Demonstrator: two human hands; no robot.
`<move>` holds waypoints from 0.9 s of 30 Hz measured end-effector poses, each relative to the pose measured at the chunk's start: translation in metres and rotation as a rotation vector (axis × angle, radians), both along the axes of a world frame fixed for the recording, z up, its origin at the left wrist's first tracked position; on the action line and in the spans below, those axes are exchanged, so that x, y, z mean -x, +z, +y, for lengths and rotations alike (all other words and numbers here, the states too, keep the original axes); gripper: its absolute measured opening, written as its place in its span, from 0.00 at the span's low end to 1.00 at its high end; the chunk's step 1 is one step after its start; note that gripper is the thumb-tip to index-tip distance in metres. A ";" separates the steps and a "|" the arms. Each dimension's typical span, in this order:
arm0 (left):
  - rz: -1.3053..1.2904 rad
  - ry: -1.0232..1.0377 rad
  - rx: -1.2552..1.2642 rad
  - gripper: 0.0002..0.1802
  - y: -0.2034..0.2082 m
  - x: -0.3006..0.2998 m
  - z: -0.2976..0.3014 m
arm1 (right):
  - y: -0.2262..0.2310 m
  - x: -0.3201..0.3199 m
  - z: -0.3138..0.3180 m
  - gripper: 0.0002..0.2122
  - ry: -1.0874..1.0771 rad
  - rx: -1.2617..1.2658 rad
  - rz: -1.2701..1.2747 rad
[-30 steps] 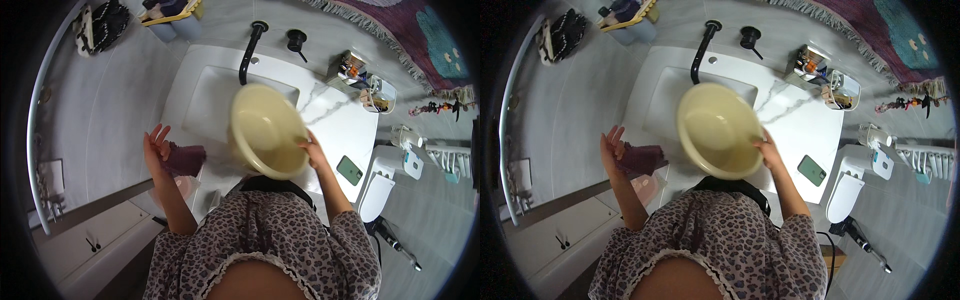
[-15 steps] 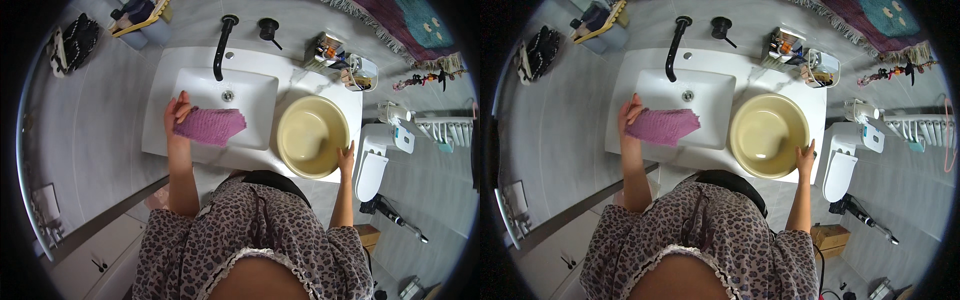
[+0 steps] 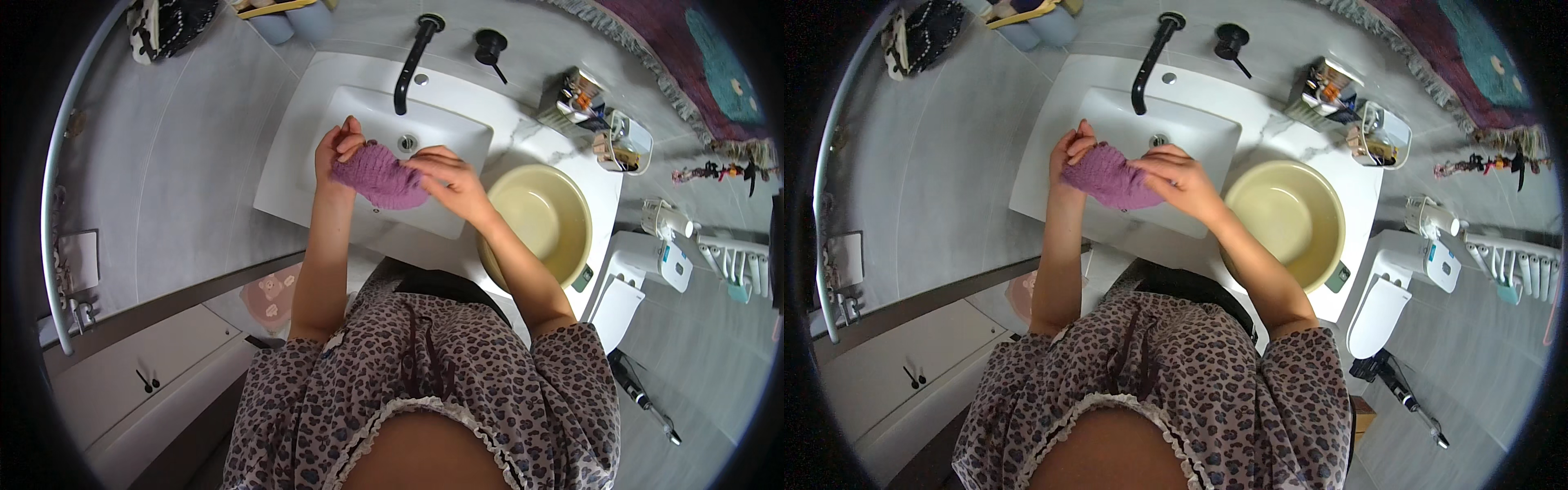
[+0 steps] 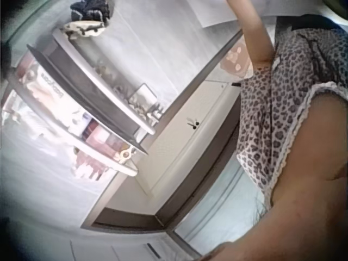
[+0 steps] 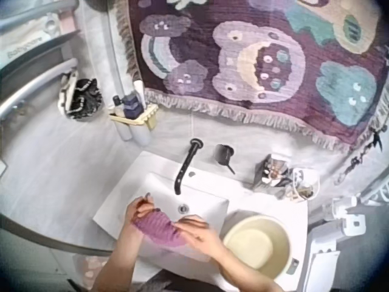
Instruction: The person sits on the floor and organizes items inside a bathroom cabinet, wiping boxes and arranging them. They then move to the sink, fill a basin with water, and wash a purple cloth.
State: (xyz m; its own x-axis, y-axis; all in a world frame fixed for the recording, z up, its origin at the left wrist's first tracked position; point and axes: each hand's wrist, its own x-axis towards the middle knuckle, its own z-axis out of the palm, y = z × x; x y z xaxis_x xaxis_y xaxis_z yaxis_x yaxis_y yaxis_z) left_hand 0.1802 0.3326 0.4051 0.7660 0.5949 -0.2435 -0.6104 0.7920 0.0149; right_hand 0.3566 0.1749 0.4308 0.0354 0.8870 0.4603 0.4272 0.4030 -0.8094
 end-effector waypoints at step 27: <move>0.746 -0.785 -1.514 0.22 -0.038 -0.035 0.042 | -0.037 -0.024 0.062 0.11 -0.099 0.693 0.699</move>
State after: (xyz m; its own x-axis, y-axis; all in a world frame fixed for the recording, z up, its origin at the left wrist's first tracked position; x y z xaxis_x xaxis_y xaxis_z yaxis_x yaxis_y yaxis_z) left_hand 0.2151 0.3750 0.3674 0.9363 0.2066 -0.2838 0.3067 -0.0878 0.9478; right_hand 0.3805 0.2369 0.3939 0.1903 0.9306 -0.3126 -0.2304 -0.2672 -0.9357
